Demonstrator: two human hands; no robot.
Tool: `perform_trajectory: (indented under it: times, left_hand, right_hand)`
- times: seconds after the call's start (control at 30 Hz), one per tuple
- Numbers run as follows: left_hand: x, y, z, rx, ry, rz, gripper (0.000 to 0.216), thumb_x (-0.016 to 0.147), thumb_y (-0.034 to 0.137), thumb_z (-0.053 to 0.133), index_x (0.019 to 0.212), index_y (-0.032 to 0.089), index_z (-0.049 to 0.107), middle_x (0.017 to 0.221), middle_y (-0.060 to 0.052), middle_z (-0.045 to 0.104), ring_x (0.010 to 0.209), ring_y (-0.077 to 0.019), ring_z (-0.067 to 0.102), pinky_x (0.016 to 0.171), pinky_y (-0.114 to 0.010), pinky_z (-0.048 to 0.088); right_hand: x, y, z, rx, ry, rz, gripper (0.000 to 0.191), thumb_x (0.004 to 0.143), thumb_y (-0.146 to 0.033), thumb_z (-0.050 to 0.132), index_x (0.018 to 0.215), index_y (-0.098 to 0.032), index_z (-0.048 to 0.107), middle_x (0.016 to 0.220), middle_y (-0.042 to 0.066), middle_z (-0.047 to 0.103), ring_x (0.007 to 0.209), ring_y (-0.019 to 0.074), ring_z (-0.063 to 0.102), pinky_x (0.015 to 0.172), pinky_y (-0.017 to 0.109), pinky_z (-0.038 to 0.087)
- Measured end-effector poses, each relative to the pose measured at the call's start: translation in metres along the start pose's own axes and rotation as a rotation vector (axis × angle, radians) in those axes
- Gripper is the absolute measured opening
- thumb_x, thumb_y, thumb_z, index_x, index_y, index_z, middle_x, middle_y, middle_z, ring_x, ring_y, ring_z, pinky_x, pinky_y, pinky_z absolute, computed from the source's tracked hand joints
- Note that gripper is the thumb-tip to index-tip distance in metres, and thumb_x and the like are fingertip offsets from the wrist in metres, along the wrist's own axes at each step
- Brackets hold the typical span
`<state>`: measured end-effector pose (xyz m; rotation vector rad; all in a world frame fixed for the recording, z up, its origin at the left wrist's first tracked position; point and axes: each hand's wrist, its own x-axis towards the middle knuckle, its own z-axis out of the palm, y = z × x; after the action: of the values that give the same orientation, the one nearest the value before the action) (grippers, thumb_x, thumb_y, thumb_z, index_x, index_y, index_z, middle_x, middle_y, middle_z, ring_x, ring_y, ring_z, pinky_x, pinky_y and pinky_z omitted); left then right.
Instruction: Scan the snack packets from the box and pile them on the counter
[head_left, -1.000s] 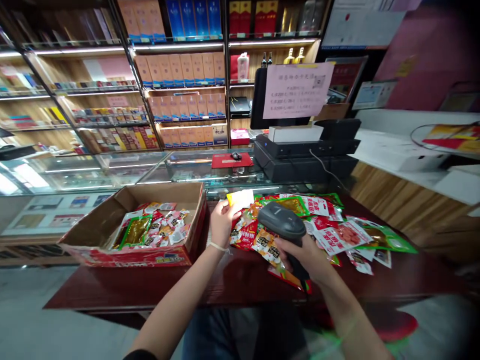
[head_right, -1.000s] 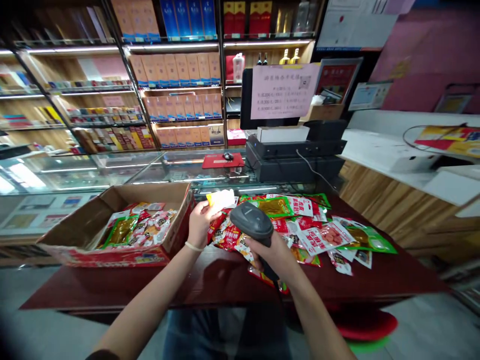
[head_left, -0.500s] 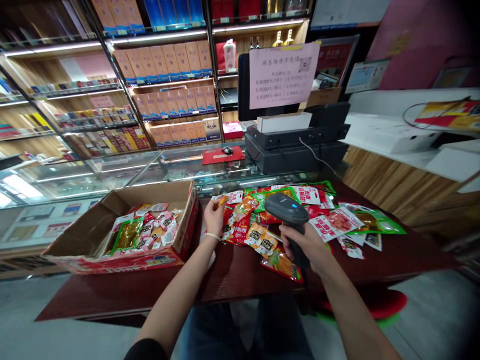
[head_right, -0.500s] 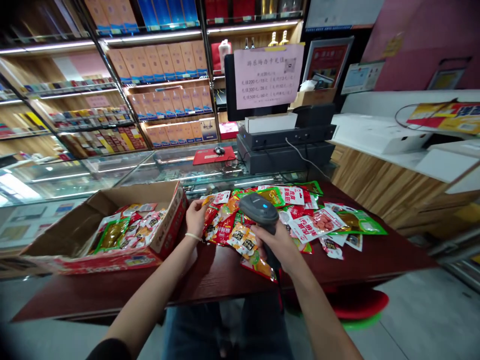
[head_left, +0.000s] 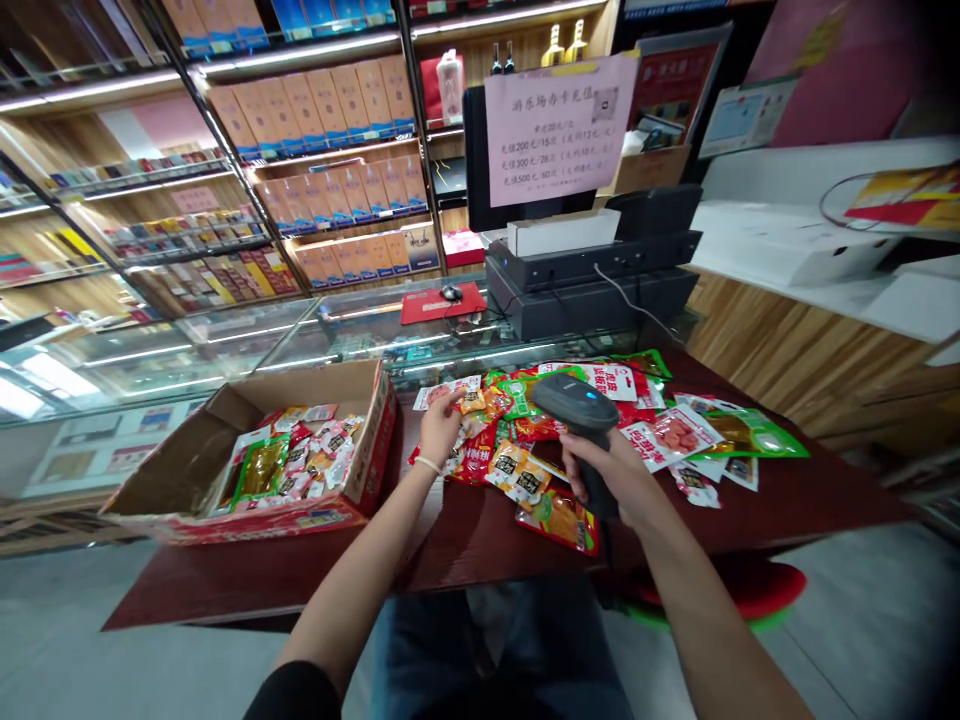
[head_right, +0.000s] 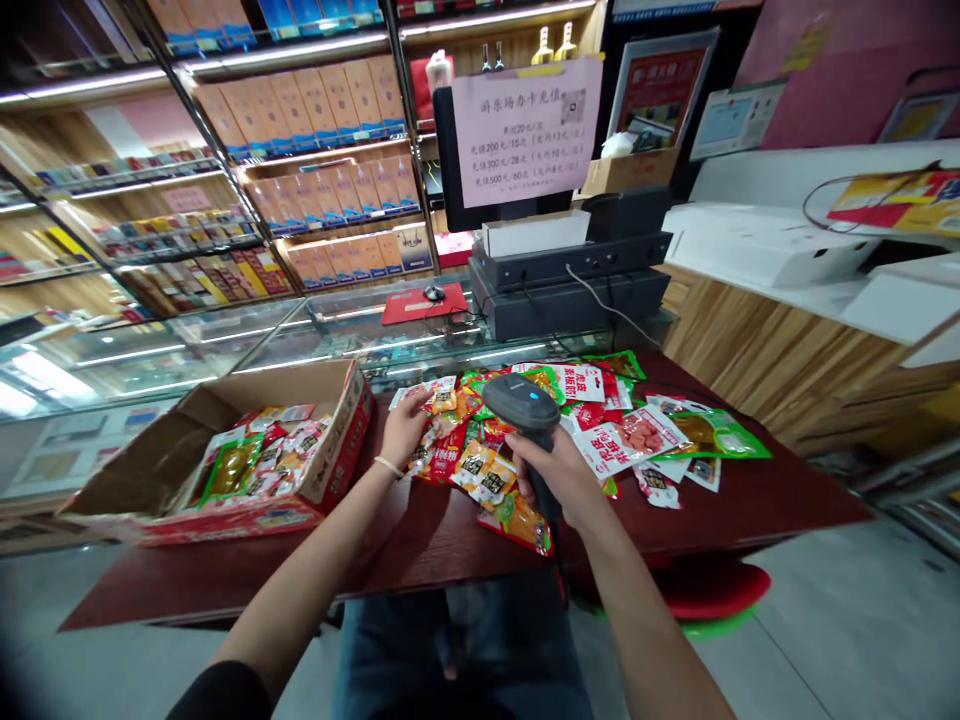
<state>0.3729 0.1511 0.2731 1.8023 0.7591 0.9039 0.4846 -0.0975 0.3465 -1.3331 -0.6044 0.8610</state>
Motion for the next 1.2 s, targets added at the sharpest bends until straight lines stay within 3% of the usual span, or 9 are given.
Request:
perform_trajectory:
  times: [0.17,0.33,0.57,0.7,0.8,0.93,1.0,1.13,1.2]
  left_hand:
    - [-0.020,0.048,-0.040,-0.205,-0.057,0.015,0.030,0.080,0.019,0.062,0.109,0.018,0.069,0.114,-0.009,0.071,0.107,-0.0218,0.065,0.102,-0.040,0.046]
    - [-0.049,0.081,-0.106,-0.212,-0.050,0.015,0.030,0.083,0.030,0.064,0.110,0.019,0.069,0.115,-0.009,0.070,0.105,-0.0219,0.066,0.097,-0.038,0.049]
    - [-0.054,0.056,-0.214,-0.179,0.173,-0.079,0.039,0.077,0.040,0.070,0.108,0.017,0.067,0.106,-0.010,0.070,0.096,-0.0211,0.067,0.085,-0.035,0.053]
    - [-0.041,0.027,-0.254,-0.077,0.223,-0.175,0.045,0.073,0.046,0.072,0.107,0.017,0.067,0.099,-0.009,0.071,0.087,-0.0196,0.067,0.077,-0.032,0.053]
    - [-0.028,0.007,-0.268,0.009,0.186,-0.201,0.045,0.073,0.047,0.070,0.105,0.016,0.066,0.092,-0.008,0.070,0.081,-0.0185,0.066,0.072,-0.031,0.052]
    - [-0.006,-0.015,-0.275,0.217,0.037,-0.239,0.040,0.079,0.044,0.063,0.106,0.015,0.064,0.086,-0.006,0.069,0.077,-0.0185,0.065,0.070,-0.031,0.051]
    - [0.006,-0.023,-0.276,0.375,-0.088,-0.262,0.034,0.078,0.041,0.063,0.101,0.016,0.065,0.085,-0.006,0.069,0.076,-0.0191,0.065,0.071,-0.030,0.049]
    - [0.024,-0.032,-0.267,0.644,-0.478,-0.301,0.025,0.064,0.030,0.074,0.086,0.021,0.068,0.084,-0.005,0.071,0.078,-0.0207,0.065,0.077,-0.029,0.046]
    - [0.028,-0.037,-0.257,0.693,-0.569,-0.311,0.029,0.057,0.026,0.078,0.084,0.023,0.069,0.085,-0.005,0.070,0.080,-0.0222,0.065,0.080,-0.029,0.045]
  right_hand:
    - [0.013,-0.017,0.029,0.022,-0.073,-0.027,0.037,0.076,-0.046,0.073,0.063,-0.019,0.052,0.050,-0.004,0.052,0.037,0.0093,0.049,0.036,0.022,0.039]
    - [0.026,-0.023,0.066,-0.012,-0.182,-0.037,0.037,0.075,-0.048,0.076,0.071,-0.019,0.053,0.055,-0.003,0.055,0.045,0.0105,0.052,0.043,0.023,0.044]
    - [0.042,-0.017,0.113,-0.070,-0.310,0.032,0.038,0.074,-0.050,0.076,0.079,-0.021,0.052,0.049,-0.006,0.052,0.040,0.0097,0.045,0.039,0.023,0.039]
    - [0.066,-0.017,0.138,-0.108,-0.367,0.079,0.039,0.073,-0.051,0.075,0.074,-0.021,0.050,0.047,-0.006,0.051,0.037,0.0092,0.044,0.037,0.023,0.037]
    - [0.088,-0.021,0.157,-0.155,-0.407,0.104,0.039,0.074,-0.051,0.074,0.075,-0.021,0.050,0.049,-0.006,0.051,0.037,0.0096,0.046,0.037,0.023,0.039]
    - [0.114,-0.023,0.174,-0.197,-0.479,0.123,0.038,0.075,-0.052,0.073,0.078,-0.021,0.051,0.053,-0.006,0.054,0.039,0.0104,0.049,0.039,0.024,0.041]
    - [0.124,-0.022,0.179,-0.222,-0.533,0.113,0.037,0.077,-0.052,0.071,0.074,-0.021,0.050,0.052,-0.005,0.054,0.039,0.0106,0.049,0.040,0.024,0.041]
    - [0.132,-0.022,0.184,-0.276,-0.574,0.072,0.037,0.080,-0.050,0.069,0.069,-0.022,0.047,0.046,-0.005,0.050,0.037,0.0105,0.047,0.040,0.024,0.038]
    - [0.134,-0.021,0.185,-0.292,-0.557,0.092,0.037,0.079,-0.050,0.069,0.069,-0.022,0.047,0.045,-0.005,0.050,0.037,0.0105,0.046,0.039,0.024,0.036]
